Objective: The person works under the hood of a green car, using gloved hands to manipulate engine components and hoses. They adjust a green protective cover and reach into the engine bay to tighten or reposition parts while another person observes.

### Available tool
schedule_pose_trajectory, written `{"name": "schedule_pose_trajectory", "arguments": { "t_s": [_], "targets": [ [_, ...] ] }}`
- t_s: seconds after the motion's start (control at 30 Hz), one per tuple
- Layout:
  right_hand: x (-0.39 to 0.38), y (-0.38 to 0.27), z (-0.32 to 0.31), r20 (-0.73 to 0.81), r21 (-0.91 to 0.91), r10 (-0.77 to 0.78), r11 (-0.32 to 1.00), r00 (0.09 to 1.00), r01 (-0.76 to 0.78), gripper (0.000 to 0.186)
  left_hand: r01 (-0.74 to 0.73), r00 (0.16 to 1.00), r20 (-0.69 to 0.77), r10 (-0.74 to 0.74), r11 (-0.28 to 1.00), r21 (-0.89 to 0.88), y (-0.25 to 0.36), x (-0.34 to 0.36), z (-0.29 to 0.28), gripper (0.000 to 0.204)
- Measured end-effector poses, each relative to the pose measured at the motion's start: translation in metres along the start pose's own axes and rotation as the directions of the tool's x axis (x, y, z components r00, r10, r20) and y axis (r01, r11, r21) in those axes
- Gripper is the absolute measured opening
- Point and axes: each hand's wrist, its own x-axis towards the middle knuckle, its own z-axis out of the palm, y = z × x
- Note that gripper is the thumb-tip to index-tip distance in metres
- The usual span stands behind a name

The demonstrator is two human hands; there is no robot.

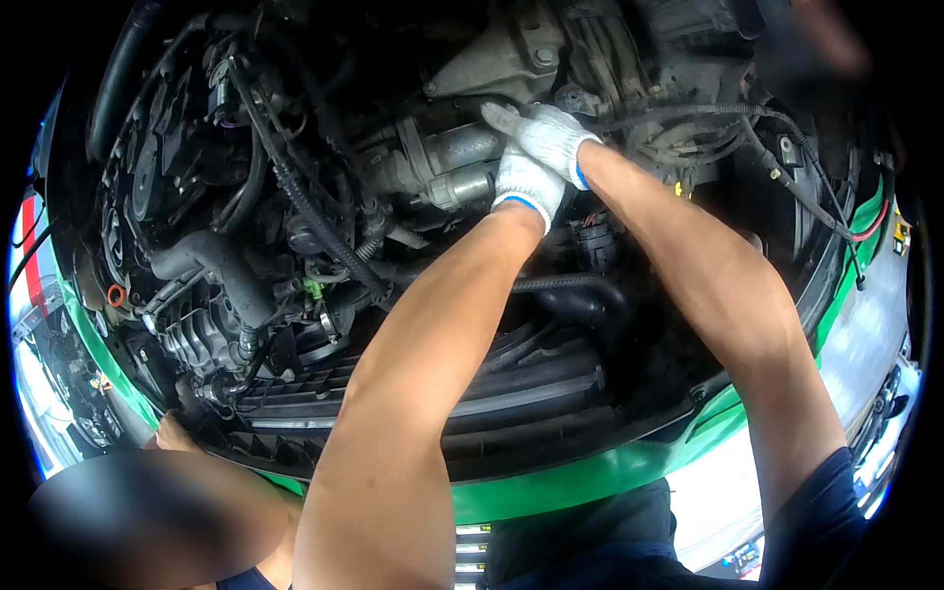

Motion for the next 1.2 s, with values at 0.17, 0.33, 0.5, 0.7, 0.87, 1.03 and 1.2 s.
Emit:
{"name": "schedule_pose_trajectory", "arguments": {
  "t_s": [0.17,0.33,0.5,0.7,0.87,1.03,1.2],
  "targets": [
    [0.003,0.003,-0.003,0.027,0.036,0.022,0.999,0.999,-0.023,0.089,0.105,0.994,0.085,-0.075,0.895,-0.433,0.016,0.002,-0.033,0.024],
    [-0.001,0.001,-0.005,0.055,0.011,0.027,1.000,0.998,-0.028,0.091,0.087,0.978,-0.159,-0.138,0.953,-0.290,0.002,0.008,-0.002,0.020],
    [-0.010,0.004,-0.002,0.017,0.024,-0.040,0.999,0.999,0.040,0.097,0.078,0.972,-0.160,-0.171,0.880,-0.468,-0.009,0.004,0.001,0.020],
    [-0.013,-0.001,-0.008,0.059,0.007,-0.020,1.000,0.998,0.020,0.094,0.056,0.937,-0.240,-0.252,0.791,-0.610,-0.006,0.014,0.029,0.026],
    [-0.013,0.002,-0.005,0.065,0.020,-0.082,0.997,0.995,0.081,0.097,0.135,0.980,-0.059,-0.192,0.849,-0.511,-0.004,0.007,-0.007,0.028],
    [-0.009,0.007,-0.007,0.037,-0.027,-0.078,0.997,0.996,0.079,0.100,0.102,0.978,-0.115,-0.176,0.875,-0.473,-0.004,0.010,-0.005,0.029],
    [-0.009,0.003,-0.004,0.071,-0.044,-0.065,0.997,0.995,0.068,0.095,0.105,0.964,-0.195,-0.182,0.930,-0.352,-0.011,0.005,0.010,0.030]
  ]
}}
